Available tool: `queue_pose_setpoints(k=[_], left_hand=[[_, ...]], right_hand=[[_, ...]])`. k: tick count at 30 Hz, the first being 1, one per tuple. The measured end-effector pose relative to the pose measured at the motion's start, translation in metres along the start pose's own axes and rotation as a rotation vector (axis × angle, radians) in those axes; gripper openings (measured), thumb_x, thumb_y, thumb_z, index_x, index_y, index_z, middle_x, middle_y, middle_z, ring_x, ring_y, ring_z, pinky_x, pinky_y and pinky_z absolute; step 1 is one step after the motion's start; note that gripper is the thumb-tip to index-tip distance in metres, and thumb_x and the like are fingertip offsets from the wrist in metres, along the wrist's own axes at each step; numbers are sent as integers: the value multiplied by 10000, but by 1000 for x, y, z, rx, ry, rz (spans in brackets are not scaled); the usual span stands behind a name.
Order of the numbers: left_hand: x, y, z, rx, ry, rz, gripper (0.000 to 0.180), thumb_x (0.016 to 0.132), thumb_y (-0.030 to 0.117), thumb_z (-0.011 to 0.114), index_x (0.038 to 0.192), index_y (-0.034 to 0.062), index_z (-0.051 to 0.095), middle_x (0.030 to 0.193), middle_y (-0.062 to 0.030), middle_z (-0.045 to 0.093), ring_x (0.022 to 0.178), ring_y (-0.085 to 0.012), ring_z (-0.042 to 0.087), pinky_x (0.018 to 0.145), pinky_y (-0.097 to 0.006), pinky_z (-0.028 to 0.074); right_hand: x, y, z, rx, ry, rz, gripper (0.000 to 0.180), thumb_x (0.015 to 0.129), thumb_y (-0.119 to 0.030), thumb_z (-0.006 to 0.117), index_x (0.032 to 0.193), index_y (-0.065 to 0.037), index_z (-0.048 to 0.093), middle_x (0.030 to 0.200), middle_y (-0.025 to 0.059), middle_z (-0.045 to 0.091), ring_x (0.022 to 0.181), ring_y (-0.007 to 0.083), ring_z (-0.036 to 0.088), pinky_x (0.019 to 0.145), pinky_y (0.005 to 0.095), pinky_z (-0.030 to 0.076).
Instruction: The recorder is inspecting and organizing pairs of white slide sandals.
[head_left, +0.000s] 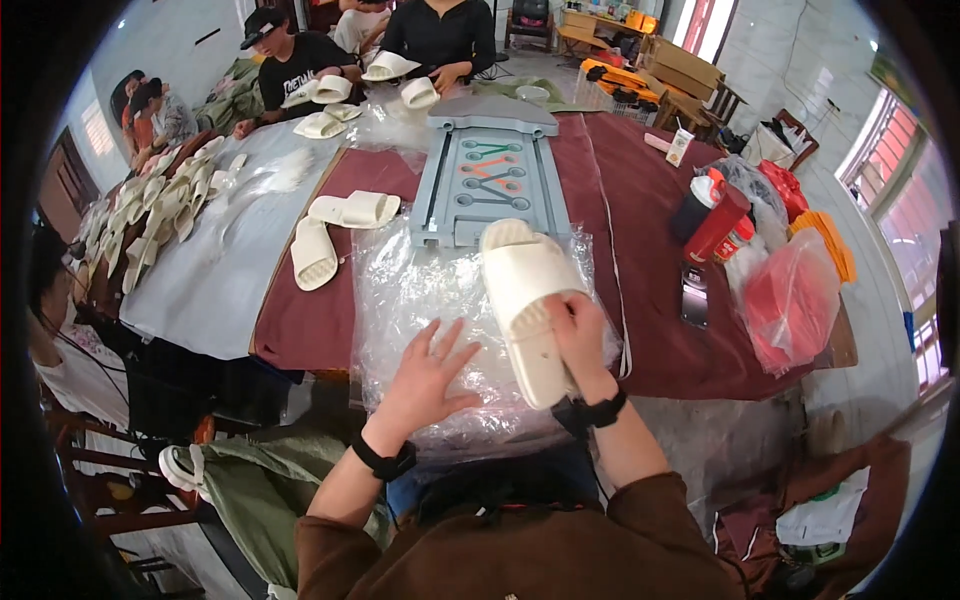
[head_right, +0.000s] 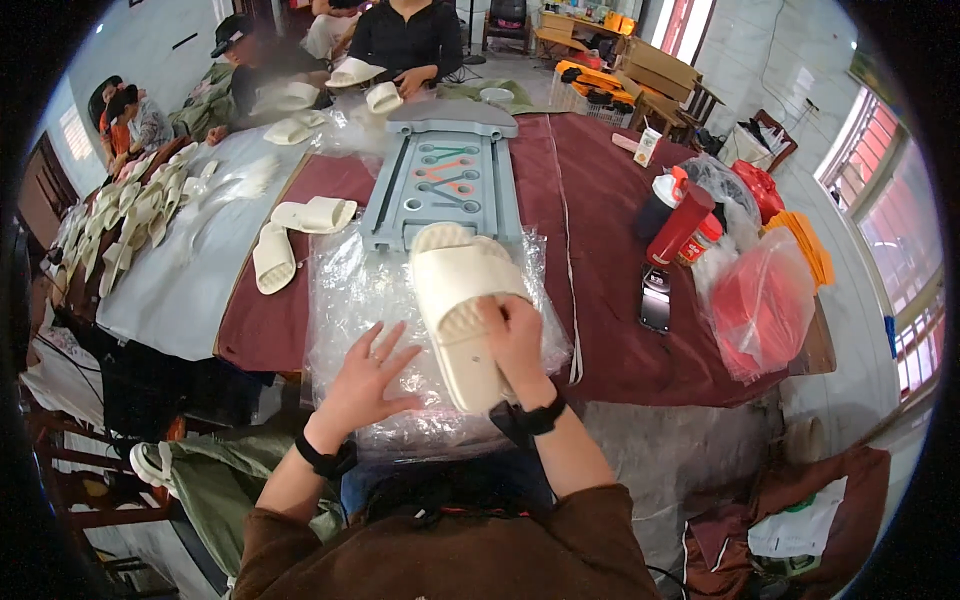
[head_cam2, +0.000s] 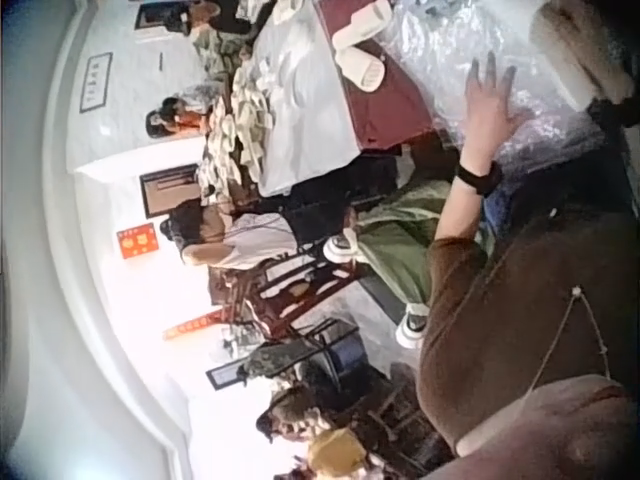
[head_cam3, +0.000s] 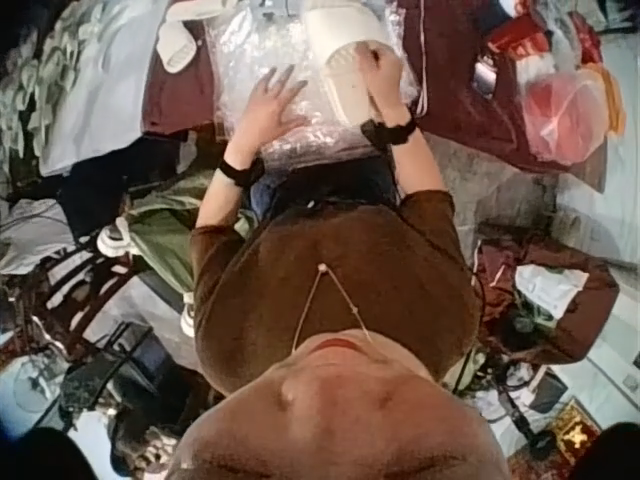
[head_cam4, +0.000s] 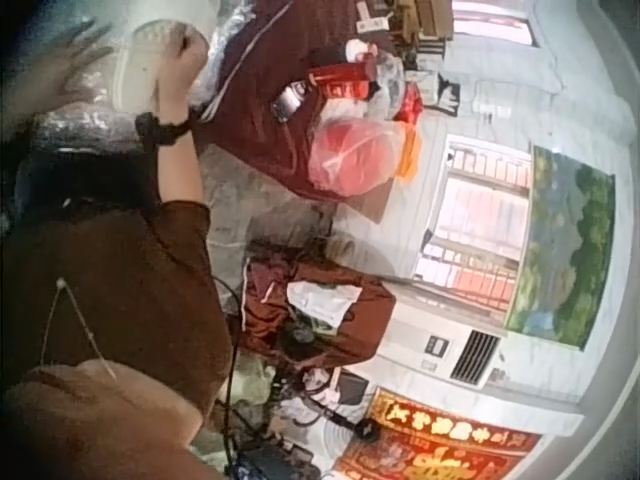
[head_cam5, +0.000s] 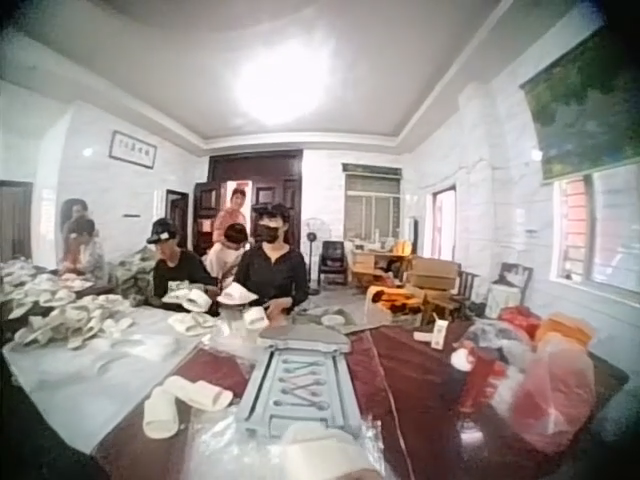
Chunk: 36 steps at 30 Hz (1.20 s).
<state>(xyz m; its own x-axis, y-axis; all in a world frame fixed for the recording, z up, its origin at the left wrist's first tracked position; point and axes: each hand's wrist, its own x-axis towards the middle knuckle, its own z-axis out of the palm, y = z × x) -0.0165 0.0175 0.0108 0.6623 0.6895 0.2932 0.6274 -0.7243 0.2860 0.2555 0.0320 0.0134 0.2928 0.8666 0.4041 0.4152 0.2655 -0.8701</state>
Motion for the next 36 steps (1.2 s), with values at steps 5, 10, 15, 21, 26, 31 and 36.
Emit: queue_pose_setpoints(k=[5,10,15,21,26,31,36], left_hand=[[16,-4,14,-112,-127,91,634,900,443,714,1472,226,547,1629,-126,379,1512,-434,287,1203,-592,282],[14,4,24,-103,-139,18,435,1010,317,585,1435,226,582,1579,-121,461,1474,-442,356,1194,-579,300],[19,40,17,-270,-112,-47,359,1027,305,559,1354,186,648,1467,-143,579,1347,-469,504,1127,-509,410],[33,41,4,-660,-238,-325,377,1072,341,498,1325,129,681,1349,-162,666,1242,-350,624,1069,-407,472],[45,12,-3,-1039,-230,-345,488,1102,359,457,1406,6,602,1356,-120,666,1276,-191,581,1107,-336,418],[39,13,0,-1114,-259,-333,562,1093,371,483,1520,6,460,1460,-118,584,1352,-219,525,1153,-348,374],[36,24,-10,-1111,-210,-165,766,1014,432,616,1604,48,314,1533,-183,499,1411,-304,480,1177,-381,345]], right_hand=[[-27,-13,-50,190,-11,200,241,1005,-173,623,982,52,707,793,37,686,740,109,579,653,325,459],[-52,-34,-84,282,42,189,246,1028,-101,558,1163,44,704,1004,1,718,865,62,615,741,235,484],[-75,-56,-102,339,-57,67,213,993,-86,625,1142,41,708,1028,39,740,904,102,662,791,269,527],[-96,-74,-118,234,-626,-254,241,887,-104,713,1098,11,711,1026,152,738,901,285,727,784,353,553],[-106,-63,-115,-120,-670,-194,233,890,-164,699,1049,4,712,942,185,691,855,378,676,744,426,538],[-112,-54,-103,-412,-561,-270,244,858,-248,730,870,-11,674,852,166,659,798,352,650,699,453,514],[-111,-64,-98,-505,-662,-566,237,854,-270,728,860,-39,673,885,125,671,830,316,665,743,419,545]])
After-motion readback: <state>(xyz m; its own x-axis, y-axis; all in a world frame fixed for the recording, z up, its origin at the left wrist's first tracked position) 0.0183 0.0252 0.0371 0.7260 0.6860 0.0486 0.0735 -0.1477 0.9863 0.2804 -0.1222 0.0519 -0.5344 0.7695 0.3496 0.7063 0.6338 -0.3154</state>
